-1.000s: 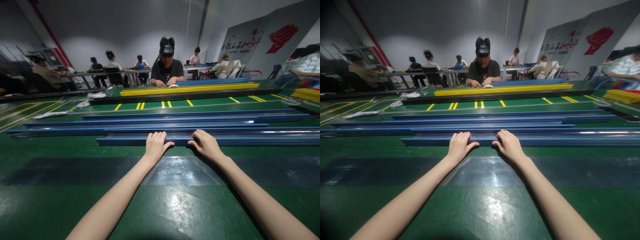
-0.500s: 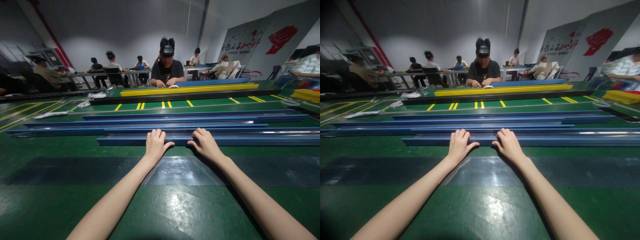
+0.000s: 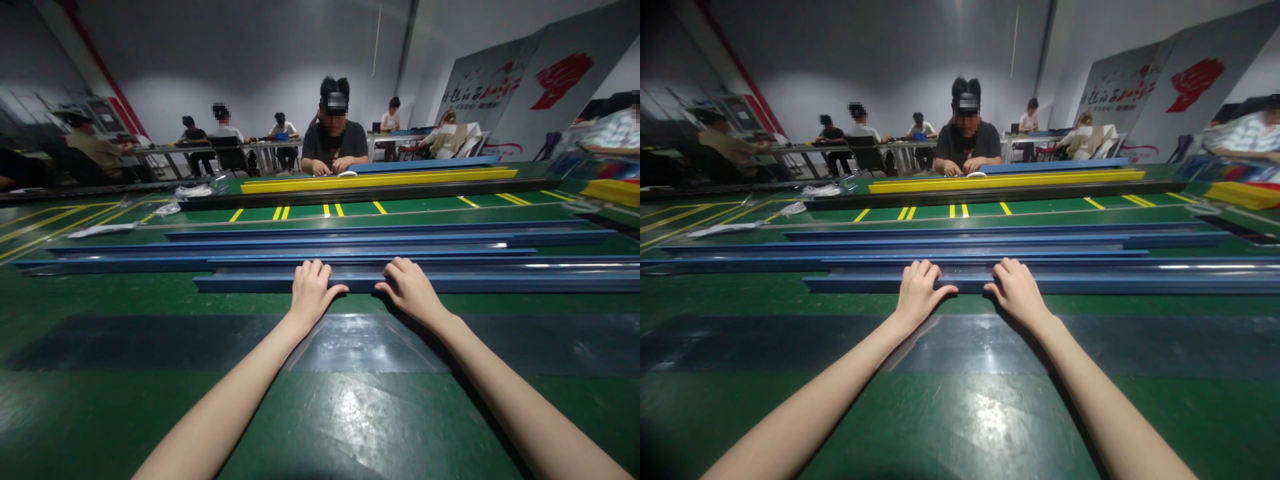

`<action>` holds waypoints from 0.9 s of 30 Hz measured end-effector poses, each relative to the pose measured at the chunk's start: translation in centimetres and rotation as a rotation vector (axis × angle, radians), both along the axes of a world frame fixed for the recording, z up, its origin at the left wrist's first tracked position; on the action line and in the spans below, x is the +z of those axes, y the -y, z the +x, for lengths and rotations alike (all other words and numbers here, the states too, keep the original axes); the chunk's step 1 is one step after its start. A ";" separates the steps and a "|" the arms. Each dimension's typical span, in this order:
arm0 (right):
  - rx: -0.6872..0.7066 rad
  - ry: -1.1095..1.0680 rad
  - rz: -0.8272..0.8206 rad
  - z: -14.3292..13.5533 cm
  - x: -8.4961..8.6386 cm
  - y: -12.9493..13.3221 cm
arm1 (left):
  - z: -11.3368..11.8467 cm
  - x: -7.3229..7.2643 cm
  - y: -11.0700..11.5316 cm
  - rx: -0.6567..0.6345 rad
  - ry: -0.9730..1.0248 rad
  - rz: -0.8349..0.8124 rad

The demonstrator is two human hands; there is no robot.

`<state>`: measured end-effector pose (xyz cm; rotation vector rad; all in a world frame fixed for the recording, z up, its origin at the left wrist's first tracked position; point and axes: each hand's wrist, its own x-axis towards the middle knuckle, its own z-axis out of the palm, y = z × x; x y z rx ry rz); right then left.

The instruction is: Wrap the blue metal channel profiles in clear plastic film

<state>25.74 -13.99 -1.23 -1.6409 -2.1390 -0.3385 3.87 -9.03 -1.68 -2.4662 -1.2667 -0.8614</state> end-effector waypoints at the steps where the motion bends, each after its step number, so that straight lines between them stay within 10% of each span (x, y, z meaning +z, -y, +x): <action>1: 0.000 0.001 0.000 0.0 0.0 0.0 | 0.0 0.0 0.0 0.000 0.003 -0.004; 27: -0.002 0.023 0.010 -0.1 0.1 0.1 | 0.1 -0.1 -0.1 0.003 -0.024 0.011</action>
